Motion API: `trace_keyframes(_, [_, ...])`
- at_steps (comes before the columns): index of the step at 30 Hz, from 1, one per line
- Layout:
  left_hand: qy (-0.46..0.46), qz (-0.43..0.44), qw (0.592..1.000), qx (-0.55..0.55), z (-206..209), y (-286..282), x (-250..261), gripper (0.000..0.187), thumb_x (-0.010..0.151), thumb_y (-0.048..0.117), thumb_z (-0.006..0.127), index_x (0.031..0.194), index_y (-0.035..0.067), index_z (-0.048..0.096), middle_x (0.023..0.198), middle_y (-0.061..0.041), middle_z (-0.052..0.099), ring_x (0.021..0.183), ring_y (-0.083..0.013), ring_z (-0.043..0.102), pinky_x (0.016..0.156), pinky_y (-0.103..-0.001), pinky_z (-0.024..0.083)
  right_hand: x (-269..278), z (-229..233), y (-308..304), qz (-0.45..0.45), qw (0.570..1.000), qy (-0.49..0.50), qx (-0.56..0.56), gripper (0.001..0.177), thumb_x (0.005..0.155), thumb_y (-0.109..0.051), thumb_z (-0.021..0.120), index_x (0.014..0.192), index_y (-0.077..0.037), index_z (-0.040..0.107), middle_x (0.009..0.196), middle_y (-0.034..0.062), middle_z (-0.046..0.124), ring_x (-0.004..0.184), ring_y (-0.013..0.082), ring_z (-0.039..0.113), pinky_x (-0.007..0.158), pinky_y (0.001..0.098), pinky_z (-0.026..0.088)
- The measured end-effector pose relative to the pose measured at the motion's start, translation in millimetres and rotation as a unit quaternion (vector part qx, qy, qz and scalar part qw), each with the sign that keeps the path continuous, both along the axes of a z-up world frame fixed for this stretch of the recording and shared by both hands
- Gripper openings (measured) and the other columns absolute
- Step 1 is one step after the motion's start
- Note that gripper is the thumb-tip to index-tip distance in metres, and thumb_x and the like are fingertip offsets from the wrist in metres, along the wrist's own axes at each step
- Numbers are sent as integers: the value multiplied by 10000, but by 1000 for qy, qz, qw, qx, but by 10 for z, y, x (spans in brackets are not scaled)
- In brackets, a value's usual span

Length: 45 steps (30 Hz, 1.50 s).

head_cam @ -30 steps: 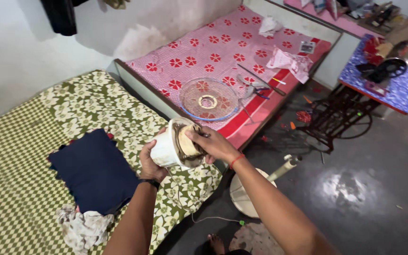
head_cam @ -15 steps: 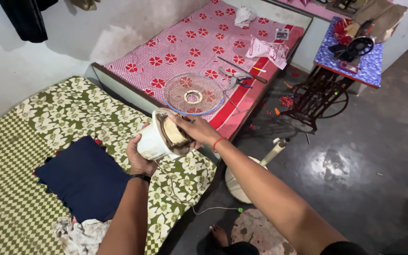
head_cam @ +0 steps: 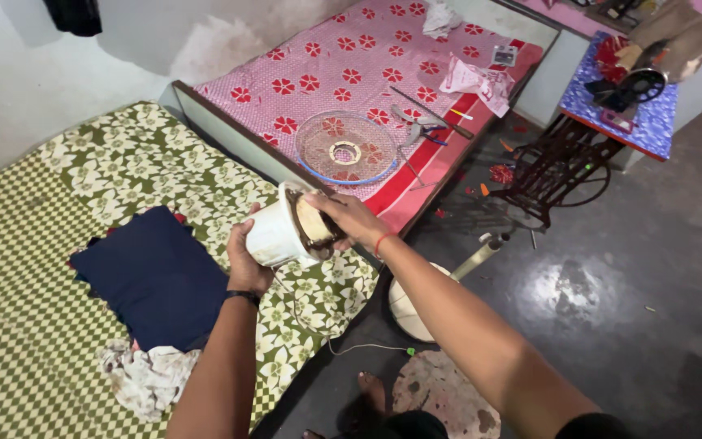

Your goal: The person disassembles a white electric fan motor, removes the rotor, and uses pliers to adjust internal components. They then reassemble the motor housing and place it on the floor.

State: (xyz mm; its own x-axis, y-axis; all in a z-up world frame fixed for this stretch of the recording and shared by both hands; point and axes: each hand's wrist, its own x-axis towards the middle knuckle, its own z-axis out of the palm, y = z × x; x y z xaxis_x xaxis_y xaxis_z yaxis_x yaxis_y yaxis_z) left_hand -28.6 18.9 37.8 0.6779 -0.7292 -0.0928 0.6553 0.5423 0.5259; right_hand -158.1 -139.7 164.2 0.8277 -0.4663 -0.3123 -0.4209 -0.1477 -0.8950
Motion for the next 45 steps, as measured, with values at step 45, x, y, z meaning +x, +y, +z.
trace_keyframes(45, [-39,245,962,113,257,386,-1095,704,860,370,569,1503,98,474,1360,-145,603,1186,-324,630,976,-498,534,-325,-221,-188,201,975,-55,70,764,813,-701,600,1188,-39,676,960,109,737,737,163,712,530,291,561])
